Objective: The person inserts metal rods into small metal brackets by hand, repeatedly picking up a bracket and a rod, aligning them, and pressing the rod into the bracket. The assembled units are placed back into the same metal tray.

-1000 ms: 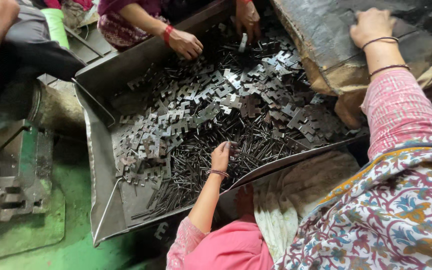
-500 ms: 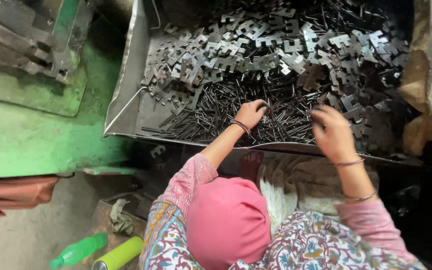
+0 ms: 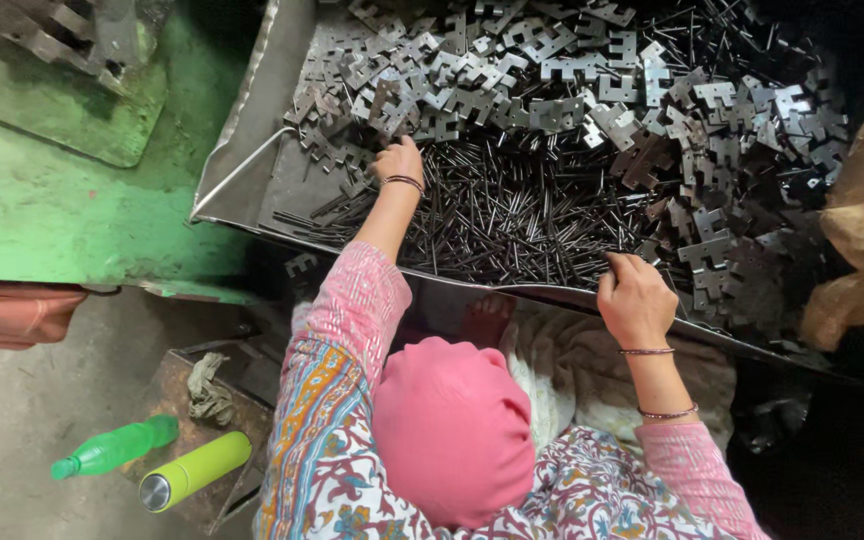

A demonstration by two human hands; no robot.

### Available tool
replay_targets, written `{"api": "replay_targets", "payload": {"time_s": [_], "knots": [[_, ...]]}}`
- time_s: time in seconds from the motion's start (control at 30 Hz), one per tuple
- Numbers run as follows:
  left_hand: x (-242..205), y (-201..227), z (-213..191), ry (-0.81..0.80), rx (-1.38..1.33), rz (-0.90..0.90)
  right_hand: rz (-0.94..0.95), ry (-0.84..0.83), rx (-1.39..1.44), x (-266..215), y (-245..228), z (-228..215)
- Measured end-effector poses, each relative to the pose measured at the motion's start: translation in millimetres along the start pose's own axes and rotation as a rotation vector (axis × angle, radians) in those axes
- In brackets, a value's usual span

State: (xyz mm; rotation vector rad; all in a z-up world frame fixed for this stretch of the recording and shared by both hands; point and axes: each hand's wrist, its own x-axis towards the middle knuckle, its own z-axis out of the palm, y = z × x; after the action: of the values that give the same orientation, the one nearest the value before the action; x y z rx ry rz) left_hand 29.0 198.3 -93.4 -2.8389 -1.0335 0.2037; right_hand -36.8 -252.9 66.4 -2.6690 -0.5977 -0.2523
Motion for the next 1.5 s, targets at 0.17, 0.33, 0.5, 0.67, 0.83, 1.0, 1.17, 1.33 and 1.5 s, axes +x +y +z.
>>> {"api": "replay_targets", "payload": {"time_s": [0.17, 0.33, 0.5, 0.67, 0.83, 1.0, 1.17, 1.33, 1.5], "knots": [[7.6, -21.2, 3.8, 0.071, -0.226, -0.005, -0.011, 0.014, -0.008, 4.3, 0.3, -2.3], [-36.7, -19.2, -56.8, 0.021, -0.414, 0.107, -0.033, 0.027, -0.027, 5.1, -2.1, -1.6], [-95.6, 31.9, -116.2, 0.043, -0.734, 0.562, -0.035, 0.042, -0.028, 2.7, 0.6, -0.2], [-134.4, 95.7, -129.6, 0.121, -0.651, 1.173, -0.032, 0.052, -0.009, 2.7, -2.2, -1.5], [-158.1, 133.2, -111.1, 0.229, -0.488, 1.601, -0.014, 0.028, 0.003, 2.6, -0.8, -2.5], [-164.1, 138.0, -101.7, 0.179, -0.154, 1.630, -0.015, 0.033, 0.007, 2.8, -1.3, -1.9], [-142.9, 131.3, -109.8, 0.083, -0.160, 1.612, -0.009, 0.037, 0.001, 4.0, -2.1, -2.5], [-124.6, 113.0, -106.1, -0.076, -0.867, 1.064, 0.010, 0.021, 0.002, 3.6, -1.5, -1.8], [-143.3, 131.2, -93.8, -0.526, -1.530, 0.481, 0.029, -0.002, 0.011, 6.0, -6.7, -8.2]]}}
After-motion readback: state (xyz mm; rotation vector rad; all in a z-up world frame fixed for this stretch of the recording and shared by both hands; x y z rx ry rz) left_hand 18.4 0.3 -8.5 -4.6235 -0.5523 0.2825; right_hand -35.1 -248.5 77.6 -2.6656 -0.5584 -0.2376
